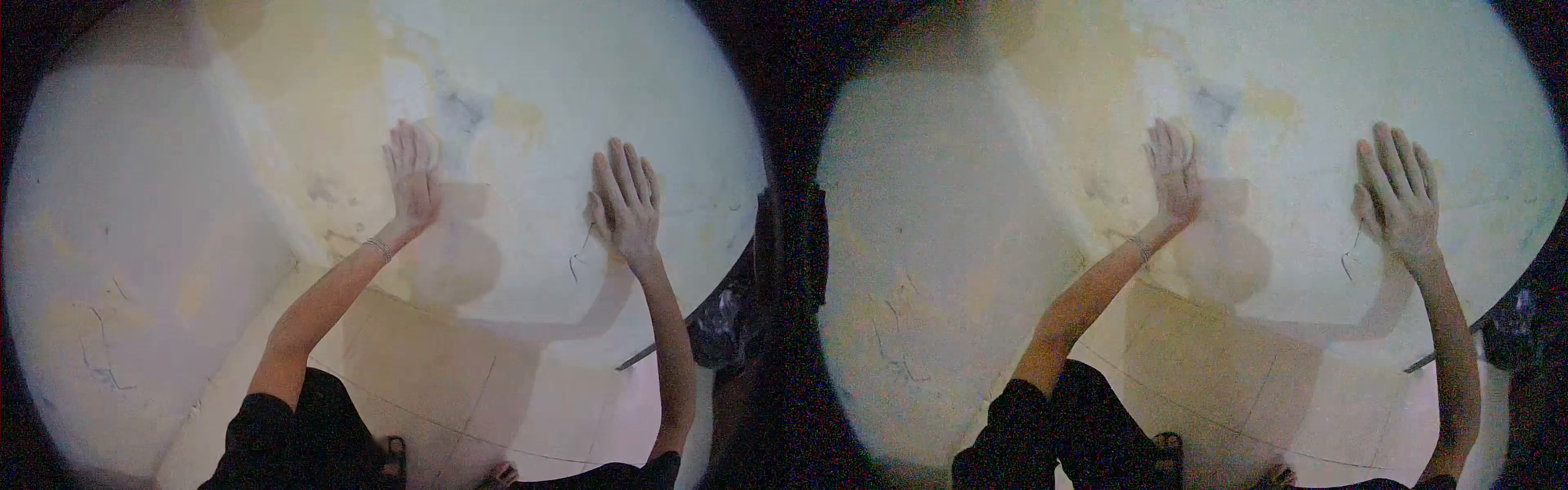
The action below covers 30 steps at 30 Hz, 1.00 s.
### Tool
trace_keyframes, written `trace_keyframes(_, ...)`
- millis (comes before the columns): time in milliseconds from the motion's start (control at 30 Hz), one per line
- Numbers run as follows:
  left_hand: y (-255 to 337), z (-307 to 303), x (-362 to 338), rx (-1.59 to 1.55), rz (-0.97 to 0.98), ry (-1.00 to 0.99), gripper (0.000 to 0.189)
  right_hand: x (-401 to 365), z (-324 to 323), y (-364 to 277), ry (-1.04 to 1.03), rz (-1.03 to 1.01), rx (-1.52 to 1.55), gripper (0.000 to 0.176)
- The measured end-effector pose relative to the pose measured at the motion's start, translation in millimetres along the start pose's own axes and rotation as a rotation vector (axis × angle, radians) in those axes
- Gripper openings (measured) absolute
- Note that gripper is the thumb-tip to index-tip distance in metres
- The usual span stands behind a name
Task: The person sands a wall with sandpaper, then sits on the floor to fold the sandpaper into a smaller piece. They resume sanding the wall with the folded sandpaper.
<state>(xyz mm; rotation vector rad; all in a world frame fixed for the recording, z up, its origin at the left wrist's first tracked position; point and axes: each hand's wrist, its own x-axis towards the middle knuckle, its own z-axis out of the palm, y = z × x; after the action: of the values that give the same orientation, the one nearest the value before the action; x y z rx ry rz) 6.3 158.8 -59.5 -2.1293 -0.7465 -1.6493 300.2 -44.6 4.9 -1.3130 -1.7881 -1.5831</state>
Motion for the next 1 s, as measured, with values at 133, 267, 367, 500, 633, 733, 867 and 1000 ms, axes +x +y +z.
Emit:
trace_keyframes(133,6.3,-19.4,60.2,-0.020,-0.116,0.098,0.062,0.8,-1.5,0.9,-0.010,0.020,0.007,0.052)
trace_keyframes(267,-14.7,-2.9,14.7,0.032,0.047,0.041,0.060,0.1,0.9,0.2,0.006,0.007,0.008,0.052)
trace_keyframes(367,-30.1,-2.3,-12.3,0.076,0.219,-0.096,0.062,-0.4,-3.2,-1.8,-0.025,0.032,0.026,0.051)
trace_keyframes(500,-39.4,-21.5,17.5,0.124,0.170,-0.096,0.058,-2.9,-2.2,-1.7,-0.043,0.018,0.026,0.051)
trace_keyframes(633,-21.0,-32.4,56.4,0.185,0.013,0.076,0.066,-3.2,-2.9,-1.8,-0.058,0.022,0.013,0.050)
trace_keyframes(733,-23.6,-19.6,27.2,0.073,0.066,-0.013,0.065,-3.3,-4.4,-3.4,-0.055,0.023,0.020,0.050)
trace_keyframes(867,-47.1,-4.2,-21.2,0.118,0.275,-0.208,0.062,-5.2,1.2,-1.0,-0.012,0.004,0.023,0.051)
trace_keyframes(1000,-63.0,-26.7,18.0,0.270,0.210,-0.073,0.064,-4.9,-2.8,-0.3,-0.061,0.009,0.038,0.051)
